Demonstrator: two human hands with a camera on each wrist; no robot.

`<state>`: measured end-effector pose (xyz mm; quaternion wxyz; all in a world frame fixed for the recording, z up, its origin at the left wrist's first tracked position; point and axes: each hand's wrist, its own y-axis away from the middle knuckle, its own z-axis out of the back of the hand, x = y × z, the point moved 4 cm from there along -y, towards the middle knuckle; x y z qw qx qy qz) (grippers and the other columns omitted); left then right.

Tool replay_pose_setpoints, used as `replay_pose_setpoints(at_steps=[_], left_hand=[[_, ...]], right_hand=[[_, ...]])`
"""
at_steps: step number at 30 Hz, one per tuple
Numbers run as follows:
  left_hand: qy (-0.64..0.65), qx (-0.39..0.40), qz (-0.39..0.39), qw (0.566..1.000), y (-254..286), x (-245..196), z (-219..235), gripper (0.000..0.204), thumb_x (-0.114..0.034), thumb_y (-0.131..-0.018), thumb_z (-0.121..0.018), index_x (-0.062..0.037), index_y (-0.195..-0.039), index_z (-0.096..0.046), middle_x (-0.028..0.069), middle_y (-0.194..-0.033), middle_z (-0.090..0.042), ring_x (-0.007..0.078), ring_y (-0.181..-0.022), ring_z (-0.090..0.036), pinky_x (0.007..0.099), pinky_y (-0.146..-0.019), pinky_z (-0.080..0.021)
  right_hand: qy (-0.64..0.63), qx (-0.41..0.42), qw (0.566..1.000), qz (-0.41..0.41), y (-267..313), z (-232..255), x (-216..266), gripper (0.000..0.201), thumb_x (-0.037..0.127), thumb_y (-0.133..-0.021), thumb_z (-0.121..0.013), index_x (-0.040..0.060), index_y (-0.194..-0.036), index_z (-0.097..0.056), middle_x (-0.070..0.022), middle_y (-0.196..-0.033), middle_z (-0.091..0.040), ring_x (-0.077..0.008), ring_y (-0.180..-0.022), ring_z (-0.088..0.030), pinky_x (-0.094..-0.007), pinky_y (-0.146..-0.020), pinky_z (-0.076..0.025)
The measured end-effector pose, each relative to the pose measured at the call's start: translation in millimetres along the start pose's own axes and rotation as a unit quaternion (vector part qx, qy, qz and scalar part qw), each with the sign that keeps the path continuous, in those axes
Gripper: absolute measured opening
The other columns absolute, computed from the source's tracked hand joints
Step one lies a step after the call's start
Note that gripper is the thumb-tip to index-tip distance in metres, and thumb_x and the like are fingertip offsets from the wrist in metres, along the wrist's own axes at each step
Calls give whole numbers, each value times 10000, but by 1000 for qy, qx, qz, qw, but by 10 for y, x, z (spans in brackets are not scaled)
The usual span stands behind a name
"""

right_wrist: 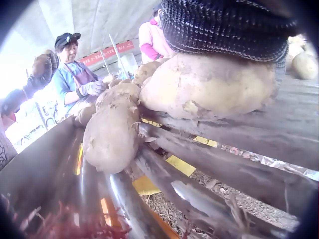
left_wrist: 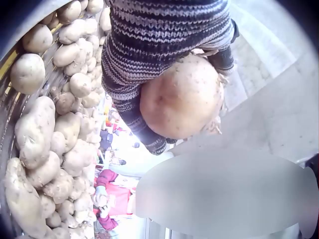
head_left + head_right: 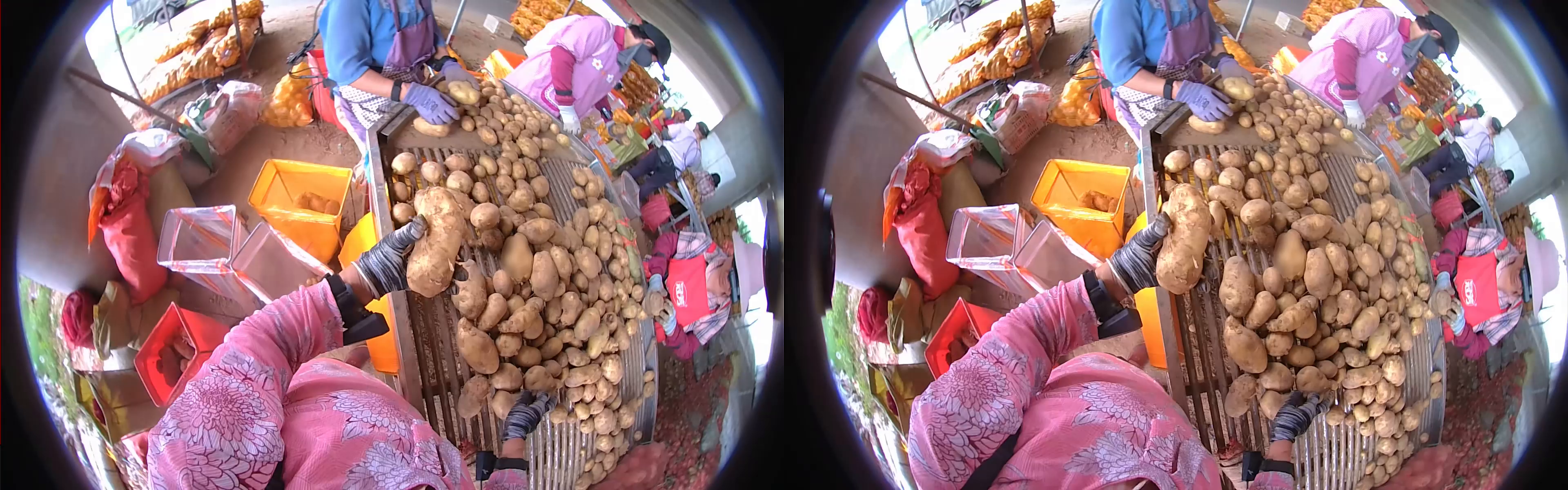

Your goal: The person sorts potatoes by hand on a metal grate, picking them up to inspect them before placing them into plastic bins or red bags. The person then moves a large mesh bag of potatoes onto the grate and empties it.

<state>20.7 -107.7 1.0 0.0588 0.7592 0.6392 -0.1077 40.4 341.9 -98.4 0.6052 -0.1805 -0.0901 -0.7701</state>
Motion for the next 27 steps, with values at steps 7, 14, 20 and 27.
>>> replay_pose_setpoints(at_steps=[7, 14, 20, 27], left_hand=[[14, -43, -60, 997, 371, -55, -108, 565, -377, -752, -710, -25, -1153, -525, 145, -1005, -635, 294, -889, -628, 436, -833, -504], [-67, -66, -102, 990, 945, -173, 57, 654, -251, -724, -721, -41, -1270, -430, 138, -1168, -561, 301, -1020, -584, 454, -882, -487], [-42, -108, -133, 984, 2014, -218, 338, 619, -330, -785, -664, -3, -1260, -438, 169, -1155, -571, 308, -967, -610, 454, -861, -495], [55, -295, -183, 936, 3147, -69, 1056, 590, -436, -807, -633, -36, -1210, -475, 165, -1014, -621, 304, -859, -637, 456, -732, -538]], right_hand=[[33, -24, 996, 74, 9, 35, 31, 587, 289, -862, -564, -56, -1299, -378, -295, -1336, -367, -358, -1278, -334, -379, -1068, -266], [-1, -34, 999, 23, -257, -224, -92, 542, 270, -828, -584, -48, -1240, -433, -306, -1345, -320, -406, -1234, -358, -384, -1028, -327], [17, 65, 998, -3, -35, 105, 126, 432, 203, -854, -591, -74, -1166, -479, -283, -1192, -489, -374, -1118, -476, -391, -962, -382], [75, -9, 995, 71, -94, 49, 19, 367, 147, -864, -578, -91, -1131, -494, -241, -1069, -564, -337, -932, -572, -387, -820, -461]])
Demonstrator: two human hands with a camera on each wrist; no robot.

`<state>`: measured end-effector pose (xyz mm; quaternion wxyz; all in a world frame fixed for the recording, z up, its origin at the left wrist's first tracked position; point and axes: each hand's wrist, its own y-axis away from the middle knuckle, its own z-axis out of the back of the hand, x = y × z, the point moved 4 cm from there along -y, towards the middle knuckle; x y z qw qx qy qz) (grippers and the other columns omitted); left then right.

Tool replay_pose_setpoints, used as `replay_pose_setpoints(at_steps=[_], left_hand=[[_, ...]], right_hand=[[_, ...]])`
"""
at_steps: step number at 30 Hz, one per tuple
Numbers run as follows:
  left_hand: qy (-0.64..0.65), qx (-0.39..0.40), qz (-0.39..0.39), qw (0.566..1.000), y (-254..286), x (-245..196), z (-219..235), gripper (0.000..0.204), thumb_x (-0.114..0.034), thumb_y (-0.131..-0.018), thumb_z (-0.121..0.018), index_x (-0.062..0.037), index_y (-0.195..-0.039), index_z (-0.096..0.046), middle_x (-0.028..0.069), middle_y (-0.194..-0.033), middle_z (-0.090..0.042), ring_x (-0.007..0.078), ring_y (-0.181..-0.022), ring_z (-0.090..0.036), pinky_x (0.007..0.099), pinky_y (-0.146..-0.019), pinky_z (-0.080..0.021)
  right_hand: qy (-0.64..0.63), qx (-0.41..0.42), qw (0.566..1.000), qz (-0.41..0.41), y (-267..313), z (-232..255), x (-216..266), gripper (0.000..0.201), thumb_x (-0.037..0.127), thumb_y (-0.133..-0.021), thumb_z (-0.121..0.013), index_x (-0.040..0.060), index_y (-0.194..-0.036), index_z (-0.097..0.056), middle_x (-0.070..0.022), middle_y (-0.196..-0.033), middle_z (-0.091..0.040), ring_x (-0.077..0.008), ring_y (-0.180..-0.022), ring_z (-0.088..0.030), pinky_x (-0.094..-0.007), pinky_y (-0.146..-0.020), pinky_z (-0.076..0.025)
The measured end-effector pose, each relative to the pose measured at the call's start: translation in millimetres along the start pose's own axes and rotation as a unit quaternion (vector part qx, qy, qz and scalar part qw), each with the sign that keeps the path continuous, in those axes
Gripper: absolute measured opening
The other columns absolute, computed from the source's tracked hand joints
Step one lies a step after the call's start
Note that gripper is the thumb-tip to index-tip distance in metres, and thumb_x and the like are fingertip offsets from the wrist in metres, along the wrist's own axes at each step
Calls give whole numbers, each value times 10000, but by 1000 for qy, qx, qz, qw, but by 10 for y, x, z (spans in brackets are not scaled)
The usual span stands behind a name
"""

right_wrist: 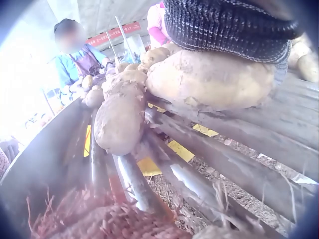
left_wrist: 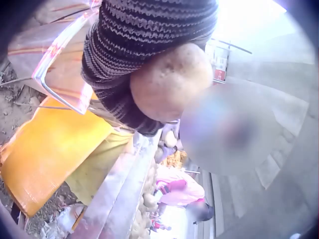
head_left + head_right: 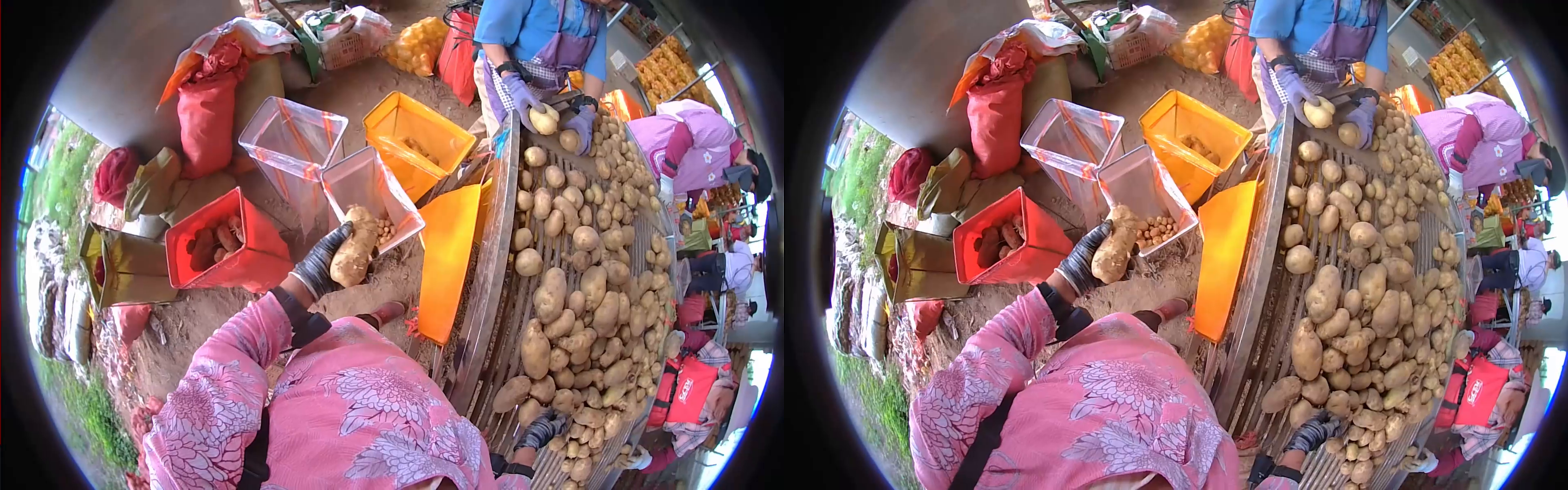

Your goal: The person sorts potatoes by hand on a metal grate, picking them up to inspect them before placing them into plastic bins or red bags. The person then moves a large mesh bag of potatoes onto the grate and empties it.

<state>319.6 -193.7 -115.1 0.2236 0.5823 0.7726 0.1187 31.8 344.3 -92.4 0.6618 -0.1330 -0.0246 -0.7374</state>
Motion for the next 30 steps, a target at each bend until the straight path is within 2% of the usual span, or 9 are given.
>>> replay_pose_setpoints(at_steps=[6, 7, 9, 11, 15, 20, 22, 25, 30], left_hand=[[-93, -100, -151, 979, -965, -722, -166, 267, -313, -846, -582, -99, -1003, -568, 79, -763, -594, 249, -697, -586, 396, -657, -504], [-94, 96, -185, 973, -1318, -992, -233, 231, -297, -861, -570, -105, -989, -576, 47, -706, -570, 229, -666, -571, 377, -591, -492], [-323, -12, -201, 925, -1820, -1433, -55, 277, -318, -844, -598, -140, -1054, -562, 12, -720, -551, 204, -655, -559, 308, -608, -477], [-343, -86, -212, 911, -1884, -1164, -796, 316, -280, -875, -557, -181, -1168, -490, 52, -968, -586, 251, -734, -604, 355, -614, -509], [-539, 142, -17, 830, -2064, -38, -2130, 413, -265, -860, -582, -73, -1217, -501, 86, -1041, -620, 213, -909, -626, 307, -734, -519], [-734, 382, -67, 558, -2620, 1867, -3104, 285, -73, -778, -589, -23, -1059, -598, 82, -1028, -628, 185, -939, -609, 295, -821, -490], [-782, 471, -292, 284, -2767, 2522, -3289, 315, -74, -738, -598, -61, -1053, -608, 113, -999, -632, 282, -937, -604, 369, -821, -490], [-846, 458, -272, 22, -3124, 3191, -3280, 462, -85, -687, -629, -99, -1144, -565, 138, -1130, -564, 322, -1034, -546, 392, -858, -450], [-830, 505, -236, -24, -3434, 3291, -3320, 549, -99, -623, -690, -80, -1149, -536, 135, -1103, -547, 322, -1022, -543, 405, -822, -459]], right_hand=[[-42, 36, 998, -18, -49, -157, -213, 353, 135, -838, -583, -78, -1106, -495, -275, -1044, -534, -383, -960, -523, -417, -863, -412], [14, 25, 999, -18, 36, -51, -58, 323, 162, -850, -564, -56, -1083, -514, -292, -1089, -508, -384, -986, -507, -425, -891, -388], [-40, -22, 999, 11, 73, -233, -319, 268, 223, -843, -560, 1, -992, -551, -310, -1191, -440, -404, -1115, -419, -431, -977, -334], [-35, -49, 998, -7, 147, -131, -196, 342, 277, -780, -639, 23, -989, -549, -302, -1233, -422, -414, -1172, -379, -427, -1001, -325], [-132, -58, 982, -123, 149, 61, 7, 699, 227, -707, -742, -53, -1229, -372, -263, -1246, -415, -370, -1164, -424, -398, -1000, -339], [-129, -61, 983, -115, 115, 171, 178, 668, 169, -723, -706, 25, -1279, -366, -231, -1298, -376, -372, -1204, -388, -405, -1012, -331], [-135, -65, 982, -119, 92, 180, 187, 650, 142, -718, -695, 58, -1282, -382, -223, -1313, -360, -377, -1229, -362, -404, -1021, -326], [-133, -68, 981, -122, 92, 206, 219, 617, 131, -708, -688, 42, -1254, -416, -224, -1301, -369, -381, -1229, -360, -408, -1035, -317], [-166, -68, 974, -135, 103, 208, 234, 629, 94, -701, -696, 24, -1257, -411, -231, -1285, -399, -380, -1217, -376, -417, -1040, -306]])
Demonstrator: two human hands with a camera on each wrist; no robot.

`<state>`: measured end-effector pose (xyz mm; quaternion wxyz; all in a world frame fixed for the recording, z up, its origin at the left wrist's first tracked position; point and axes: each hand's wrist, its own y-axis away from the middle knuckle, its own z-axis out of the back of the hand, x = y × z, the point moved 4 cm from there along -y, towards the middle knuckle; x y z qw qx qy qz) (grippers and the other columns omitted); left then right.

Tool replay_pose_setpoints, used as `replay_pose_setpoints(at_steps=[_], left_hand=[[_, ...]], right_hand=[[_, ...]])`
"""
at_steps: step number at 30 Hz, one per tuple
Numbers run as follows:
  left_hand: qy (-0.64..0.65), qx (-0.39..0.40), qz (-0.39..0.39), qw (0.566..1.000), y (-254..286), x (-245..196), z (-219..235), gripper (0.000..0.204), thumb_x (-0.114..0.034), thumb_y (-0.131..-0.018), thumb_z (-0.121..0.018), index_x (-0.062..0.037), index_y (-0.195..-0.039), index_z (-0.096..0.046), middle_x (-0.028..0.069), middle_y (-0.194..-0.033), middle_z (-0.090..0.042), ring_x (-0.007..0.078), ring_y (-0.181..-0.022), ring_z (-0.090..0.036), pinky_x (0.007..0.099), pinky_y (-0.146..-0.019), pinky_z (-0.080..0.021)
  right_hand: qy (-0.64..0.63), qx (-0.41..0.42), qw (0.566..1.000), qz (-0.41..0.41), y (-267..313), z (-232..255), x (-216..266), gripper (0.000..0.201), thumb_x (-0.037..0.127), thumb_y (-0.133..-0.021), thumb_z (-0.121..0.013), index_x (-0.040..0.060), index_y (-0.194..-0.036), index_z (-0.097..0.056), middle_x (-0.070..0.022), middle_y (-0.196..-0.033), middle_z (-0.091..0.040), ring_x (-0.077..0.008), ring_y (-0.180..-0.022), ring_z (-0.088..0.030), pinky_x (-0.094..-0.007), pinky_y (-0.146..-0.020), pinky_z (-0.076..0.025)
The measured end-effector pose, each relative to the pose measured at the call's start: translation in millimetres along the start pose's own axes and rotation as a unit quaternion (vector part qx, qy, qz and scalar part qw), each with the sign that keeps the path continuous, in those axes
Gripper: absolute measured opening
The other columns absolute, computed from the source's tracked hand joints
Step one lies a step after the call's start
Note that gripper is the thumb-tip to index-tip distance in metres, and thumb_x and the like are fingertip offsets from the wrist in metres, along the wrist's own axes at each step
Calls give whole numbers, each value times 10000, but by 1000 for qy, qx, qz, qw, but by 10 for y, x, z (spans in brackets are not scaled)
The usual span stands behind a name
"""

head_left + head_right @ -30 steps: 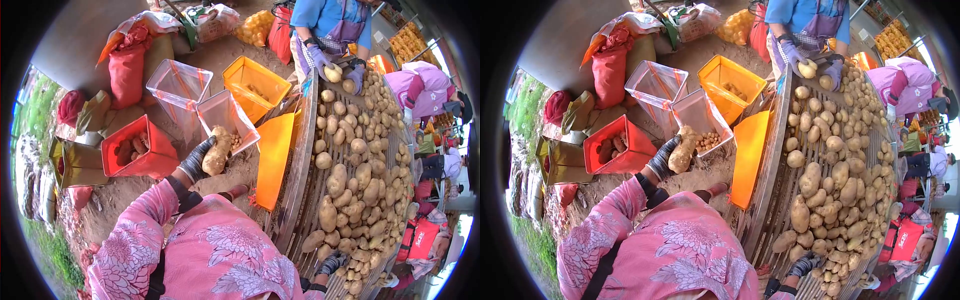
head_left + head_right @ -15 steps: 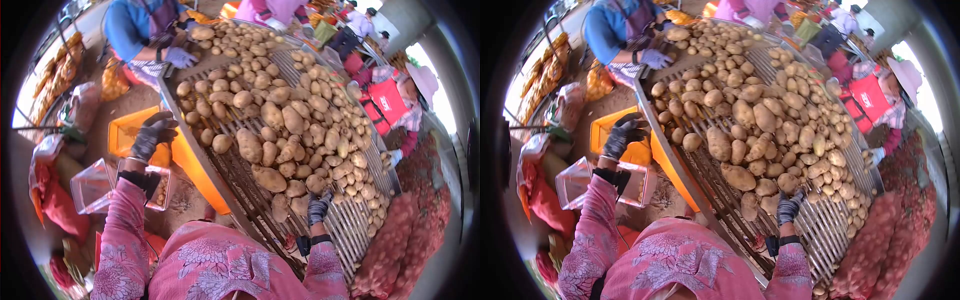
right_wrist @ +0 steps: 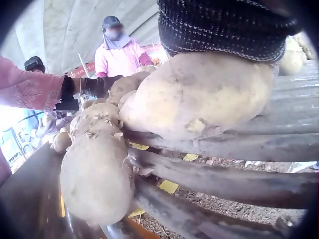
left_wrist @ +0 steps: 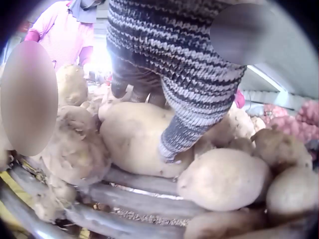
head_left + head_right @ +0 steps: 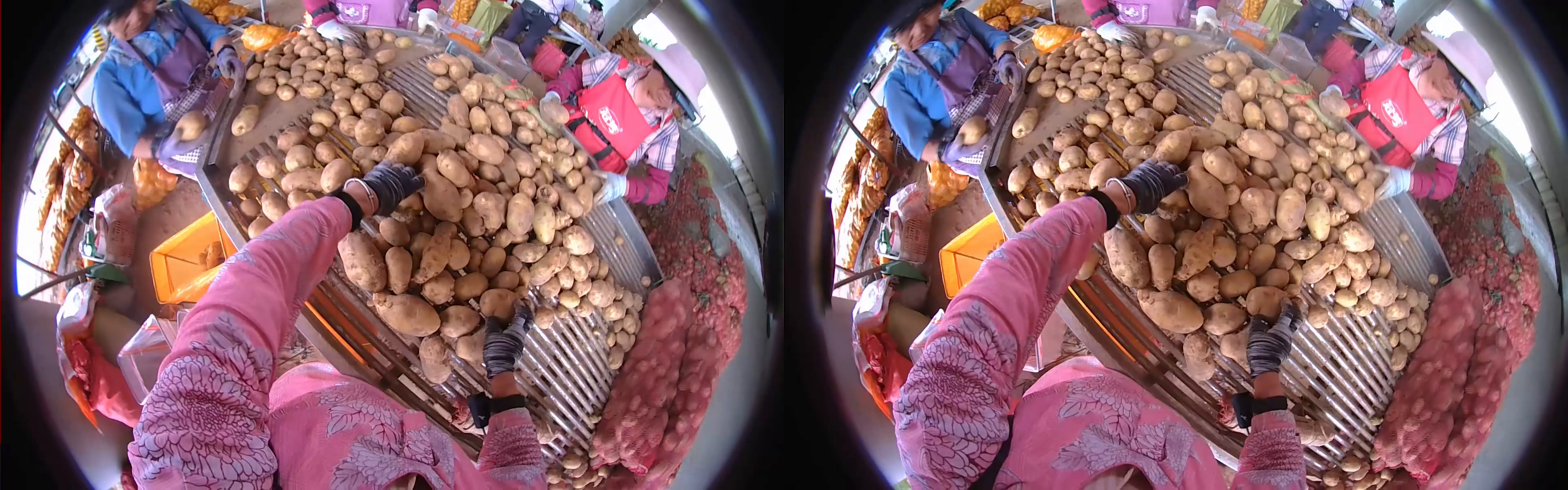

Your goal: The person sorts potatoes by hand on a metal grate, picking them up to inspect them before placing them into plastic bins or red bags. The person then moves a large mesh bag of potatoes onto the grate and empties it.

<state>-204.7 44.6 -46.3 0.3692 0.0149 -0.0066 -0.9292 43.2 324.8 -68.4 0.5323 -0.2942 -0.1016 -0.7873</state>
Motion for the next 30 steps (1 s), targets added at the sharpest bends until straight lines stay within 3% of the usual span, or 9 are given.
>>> replay_pose_setpoints(at_steps=[3, 6, 8, 14, 18, 22, 24, 26, 30], left_hand=[[-26, -3, -4, 1000, -43, 16, 17, 559, -149, -616, -715, -92, -1143, -540, 140, -1087, -546, 320, -1007, -547, 407, -810, -464], [33, 115, 127, 985, 56, 141, -114, 604, -214, -598, -743, -104, -1155, -538, 134, -1103, -542, 318, -989, -552, 407, -811, -467], [-22, -39, 97, 994, 303, 95, 3, 635, -250, -588, -752, -111, -1168, -533, 136, -1120, -540, 332, -941, -570, 402, -798, -477], [212, -55, 177, 959, 596, 94, 42, 800, -161, -534, -804, -41, -1244, -455, 169, -1057, -593, 324, -1056, -560, 379, -894, -455], [527, -230, 106, 811, 1020, 11, 328, 827, -224, -577, -864, -34, -1251, -424, 116, -1147, -557, 207, -1091, -518, 341, -924, -437], [702, -243, 80, 665, 1394, -335, 544, 850, -257, -579, -861, -30, -1265, -413, 113, -1154, -544, 217, -1106, -511, 330, -949, -424], [666, -272, 91, 688, 1565, -433, 602, 845, -278, -572, -865, -32, -1251, -426, 106, -1168, -534, 215, -1112, -506, 334, -953, -418], [647, -288, 92, 700, 1724, -546, 728, 808, -236, -577, -872, -58, -1230, -431, 54, -1122, -540, 156, -1074, -500, 318, -928, -427], [544, -336, 158, 753, 1913, -691, 826, 848, -269, -549, -882, -19, -1217, -423, 96, -1090, -539, 197, -1061, -519, 325, -915, -429]], right_hand=[[42, -18, 999, 11, 3, 2, -7, 637, 123, -696, -674, 48, -1270, -409, -235, -1301, -382, -382, -1224, -376, -413, -1021, -335], [25, 6, 1000, -6, -8, 18, 41, 661, 105, -685, -684, 42, -1280, -404, -241, -1328, -361, -383, -1232, -369, -416, -1023, -336], [24, 0, 1000, 3, -3, 2, 17, 661, 91, -678, -692, 36, -1274, -409, -240, -1328, -361, -383, -1230, -370, -414, -1026, -333], [10, -10, 1000, 15, -11, -24, -43, 675, 96, -679, -720, 5, -1267, -399, -239, -1282, -382, -380, -1218, -372, -417, -1036, -310], [3, 0, 1000, 14, -21, -42, -48, 668, 88, -687, -727, 3, -1262, -397, -238, -1289, -369, -370, -1219, -366, -404, -1037, -305], [108, 24, 993, 40, -64, -5, -13, 673, 142, -701, -722, 6, -1271, -391, -250, -1276, -394, -385, -1226, -357, -403, -1041, -307], [243, 132, 957, 88, -233, 83, 167, 674, 230, -720, -707, 9, -1274, -393, -269, -1280, -390, -413, -1185, -403, -406, -995, -370], [264, 229, 934, 79, -467, 216, 353, 493, 308, -769, -667, 19, -1149, -544, -232, -1102, -574, -391, -974, -573, -410, -850, -478], [-77, 178, 946, 258, -414, 216, 1508, 388, 303, -819, -654, 17, -1076, -599, -145, -894, -664, -271, -786, -641, -341, -696, -508]])
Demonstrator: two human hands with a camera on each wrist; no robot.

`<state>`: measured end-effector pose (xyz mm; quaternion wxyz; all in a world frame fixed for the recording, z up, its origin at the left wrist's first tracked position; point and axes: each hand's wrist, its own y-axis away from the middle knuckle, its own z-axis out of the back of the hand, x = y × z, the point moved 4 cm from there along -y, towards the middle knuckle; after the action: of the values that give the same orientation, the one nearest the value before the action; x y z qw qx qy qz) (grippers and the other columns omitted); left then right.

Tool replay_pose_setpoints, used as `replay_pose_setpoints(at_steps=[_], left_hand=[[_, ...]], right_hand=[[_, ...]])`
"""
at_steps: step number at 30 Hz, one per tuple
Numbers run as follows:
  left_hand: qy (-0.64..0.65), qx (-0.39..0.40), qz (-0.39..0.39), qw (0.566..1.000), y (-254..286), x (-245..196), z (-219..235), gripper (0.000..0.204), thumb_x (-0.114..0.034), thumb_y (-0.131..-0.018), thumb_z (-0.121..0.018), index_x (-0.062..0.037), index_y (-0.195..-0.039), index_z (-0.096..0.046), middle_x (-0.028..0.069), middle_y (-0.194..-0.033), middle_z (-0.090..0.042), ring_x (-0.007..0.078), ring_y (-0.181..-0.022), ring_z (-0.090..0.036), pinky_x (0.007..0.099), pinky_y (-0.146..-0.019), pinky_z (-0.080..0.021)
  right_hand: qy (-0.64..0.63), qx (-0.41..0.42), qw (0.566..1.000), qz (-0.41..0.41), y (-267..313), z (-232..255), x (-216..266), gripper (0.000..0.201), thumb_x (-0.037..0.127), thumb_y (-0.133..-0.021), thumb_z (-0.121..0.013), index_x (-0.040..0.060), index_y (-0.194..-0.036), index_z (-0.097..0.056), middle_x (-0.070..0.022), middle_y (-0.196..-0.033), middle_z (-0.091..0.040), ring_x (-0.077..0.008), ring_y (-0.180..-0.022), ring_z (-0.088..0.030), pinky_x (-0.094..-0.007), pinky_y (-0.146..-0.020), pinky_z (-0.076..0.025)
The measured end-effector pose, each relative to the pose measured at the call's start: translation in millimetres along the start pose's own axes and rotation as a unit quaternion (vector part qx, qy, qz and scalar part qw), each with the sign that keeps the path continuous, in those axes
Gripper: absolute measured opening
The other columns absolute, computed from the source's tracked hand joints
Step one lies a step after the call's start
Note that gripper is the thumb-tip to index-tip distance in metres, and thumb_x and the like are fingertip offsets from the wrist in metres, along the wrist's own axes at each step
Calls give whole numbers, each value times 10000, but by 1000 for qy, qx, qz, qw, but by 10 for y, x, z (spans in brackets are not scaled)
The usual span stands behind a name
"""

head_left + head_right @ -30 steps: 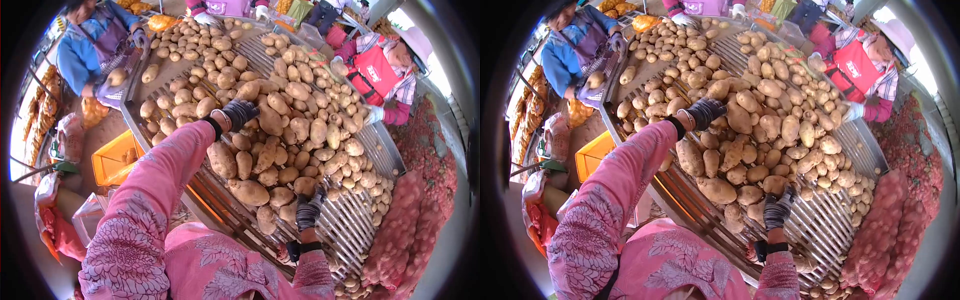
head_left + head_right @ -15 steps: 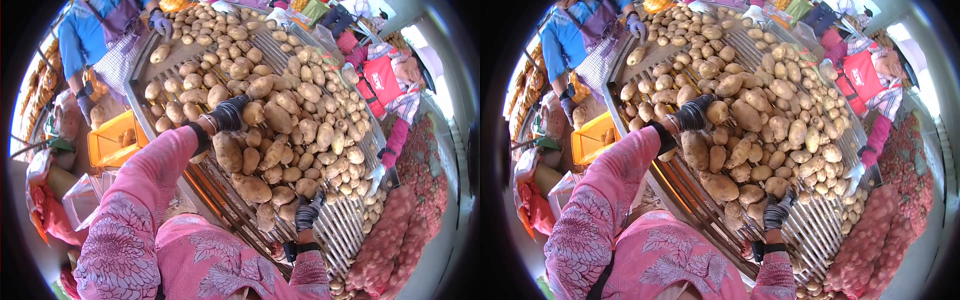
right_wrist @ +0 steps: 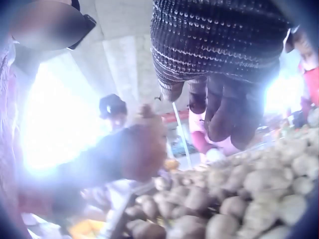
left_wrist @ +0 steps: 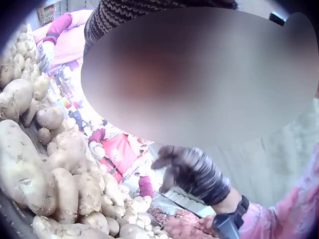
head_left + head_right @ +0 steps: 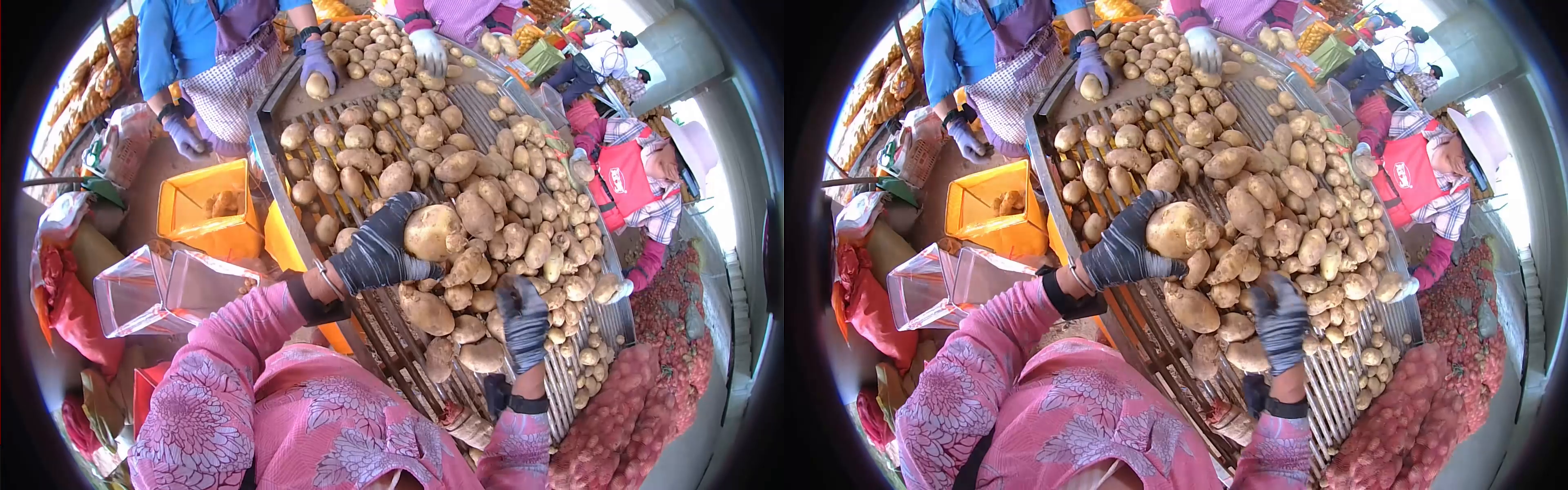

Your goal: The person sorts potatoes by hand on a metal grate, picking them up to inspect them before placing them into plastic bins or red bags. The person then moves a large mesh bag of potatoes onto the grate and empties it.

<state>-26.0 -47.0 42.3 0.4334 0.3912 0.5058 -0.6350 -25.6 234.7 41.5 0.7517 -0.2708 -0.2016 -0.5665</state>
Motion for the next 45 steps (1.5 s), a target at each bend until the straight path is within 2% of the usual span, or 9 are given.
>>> replay_pose_setpoints(at_steps=[4, 10, 19, 23, 30, 34, 37, 40, 45], left_hand=[[-90, -121, -93, 984, 138, -128, 83, 799, -346, -547, -849, -17, -1163, -461, 172, -1023, -530, 336, -955, -559, 386, -828, -457], [-92, -115, -106, 983, 406, -99, 177, 836, -366, -584, -829, -2, -1220, -425, 193, -1105, -499, 356, -1095, -489, 404, -925, -404], [446, 37, 169, 878, 911, 484, -34, 858, -287, -698, -773, -48, -1379, -308, 100, -1294, -472, 167, -1167, -457, 316, -984, -379], [540, -77, 248, 800, 1316, 866, 535, 538, -274, -790, -655, 2, -1215, -475, 110, -1101, -588, 235, -979, -592, 353, -865, -488], [521, -373, 248, 727, 1922, 1412, 1859, 548, -397, -788, -664, -34, -1160, -490, 114, -987, -600, 297, -882, -598, 429, -771, -516], [319, -559, 238, 728, 1783, 1700, 2420, 609, -307, -787, -676, -117, -1295, -398, 125, -1161, -527, 276, -926, -554, 436, -774, -485], [-115, -466, 220, 849, 1377, 1816, 2411, 747, -202, -749, -698, -119, -1387, -318, 152, -1230, -507, 234, -1068, -524, 336, -889, -425], [-59, -200, 159, 965, 482, 1335, 1684, 349, -99, -802, -626, 6, -1127, -554, 83, -967, -641, 142, -893, -584, 255, -808, -459], [-366, 30, 146, 919, -659, 797, 606, 464, -339, -758, -607, -61, -1128, -572, 170, -1058, -613, 299, -1010, -586, 372, -869, -456]], right_hand=[[-175, -18, 980, 94, -193, -292, 1288, 441, 283, -787, -709, 17, -1111, -572, -101, -905, -642, -178, -734, -604, -276, -654, -489], [-205, -57, 970, 119, -256, -648, 1379, 317, 199, -785, -727, 4, -977, -567, -63, -849, -598, -136, -764, -569, -273, -698, -488], [-274, 132, 952, 2, -168, -730, 1399, 205, 88, -833, -652, 28, -1001, -551, -7, -861, -550, -76, -721, -529, -205, -569, -471], [-333, 91, 938, -26, 3, -650, 847, 267, 143, -878, -601, 12, -1102, -538, -50, -952, -589, -88, -743, -548, -219, -594, -492], [177, 25, 978, -109, 664, -284, -478, 443, 203, -753, -691, -22, -1111, -560, -207, -1143, -552, -324, -1102, -508, -408, -960, -393], [328, 111, 938, 19, 1039, -518, -572, 664, 405, -655, -721, 33, -1175, -539, -212, -1260, -457, -432, -1239, -326, -500, -1052, -259], [300, 89, 950, -8, 1020, -503, -474, 608, 356, -646, -720, 67, -1151, -544, -165, -1251, -467, -415, -1234, -333, -502, -1041, -267], [328, 81, 941, 0, 1021, -516, -455, 603, 337, -645, -715, 82, -1160, -534, -157, -1244, -468, -419, -1217, -343, -522, -1016, -279], [340, 29, 938, 55, 974, -478, -305, 509, 294, -646, -688, 48, -1073, -563, -173, -1111, -521, -401, -1109, -426, -517, -961, -331]])
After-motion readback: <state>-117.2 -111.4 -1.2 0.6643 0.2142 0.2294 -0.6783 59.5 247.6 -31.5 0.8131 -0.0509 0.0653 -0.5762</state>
